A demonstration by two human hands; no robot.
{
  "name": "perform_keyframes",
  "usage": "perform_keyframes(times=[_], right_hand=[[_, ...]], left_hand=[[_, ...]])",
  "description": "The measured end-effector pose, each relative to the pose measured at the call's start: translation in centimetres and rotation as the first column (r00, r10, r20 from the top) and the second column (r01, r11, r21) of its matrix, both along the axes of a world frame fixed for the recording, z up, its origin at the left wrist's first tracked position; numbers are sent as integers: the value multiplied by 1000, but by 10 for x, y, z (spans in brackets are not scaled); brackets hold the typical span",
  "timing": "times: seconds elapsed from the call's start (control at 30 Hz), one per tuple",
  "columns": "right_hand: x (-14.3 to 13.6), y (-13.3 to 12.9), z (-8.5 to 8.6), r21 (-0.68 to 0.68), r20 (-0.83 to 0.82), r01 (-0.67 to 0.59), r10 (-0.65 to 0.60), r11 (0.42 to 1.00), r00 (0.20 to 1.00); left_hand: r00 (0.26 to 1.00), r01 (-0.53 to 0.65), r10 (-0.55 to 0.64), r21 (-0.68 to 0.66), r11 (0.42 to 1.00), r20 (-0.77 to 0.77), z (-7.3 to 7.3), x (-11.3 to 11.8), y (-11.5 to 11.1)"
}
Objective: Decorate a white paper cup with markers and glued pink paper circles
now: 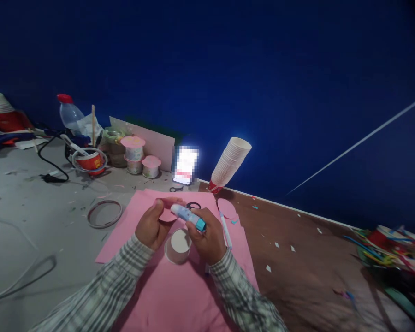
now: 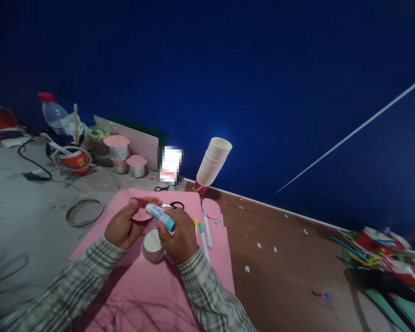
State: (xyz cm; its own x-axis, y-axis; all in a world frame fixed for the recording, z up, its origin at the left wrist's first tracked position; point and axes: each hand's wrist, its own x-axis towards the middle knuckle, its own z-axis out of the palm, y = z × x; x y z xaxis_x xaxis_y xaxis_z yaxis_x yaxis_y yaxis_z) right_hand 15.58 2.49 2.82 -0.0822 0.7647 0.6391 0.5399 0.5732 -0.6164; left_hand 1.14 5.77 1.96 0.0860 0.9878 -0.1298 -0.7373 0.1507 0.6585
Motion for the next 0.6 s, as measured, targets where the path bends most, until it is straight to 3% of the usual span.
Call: perform_keyframes(times=[0.17,0.27,0.47,0.6], right_hand=[[0,-5,8,124,22,51,-54,991,998],[0,-9,14,131,-22,78,-76,988,997],[-6,-13,17,58,-31,-23,25,998,999],[-11,-12,10,63,13,15,-16,998,1000]], left_hand=[[987,-133,131,-13,991,-97,-2,-5,4],[974,-186,184,-5,983,-135,-4,-9,5],[949,16,10,80,997,-316,3,-11,-2],[957,135,-125,21,991,-262,12,-9,-10]])
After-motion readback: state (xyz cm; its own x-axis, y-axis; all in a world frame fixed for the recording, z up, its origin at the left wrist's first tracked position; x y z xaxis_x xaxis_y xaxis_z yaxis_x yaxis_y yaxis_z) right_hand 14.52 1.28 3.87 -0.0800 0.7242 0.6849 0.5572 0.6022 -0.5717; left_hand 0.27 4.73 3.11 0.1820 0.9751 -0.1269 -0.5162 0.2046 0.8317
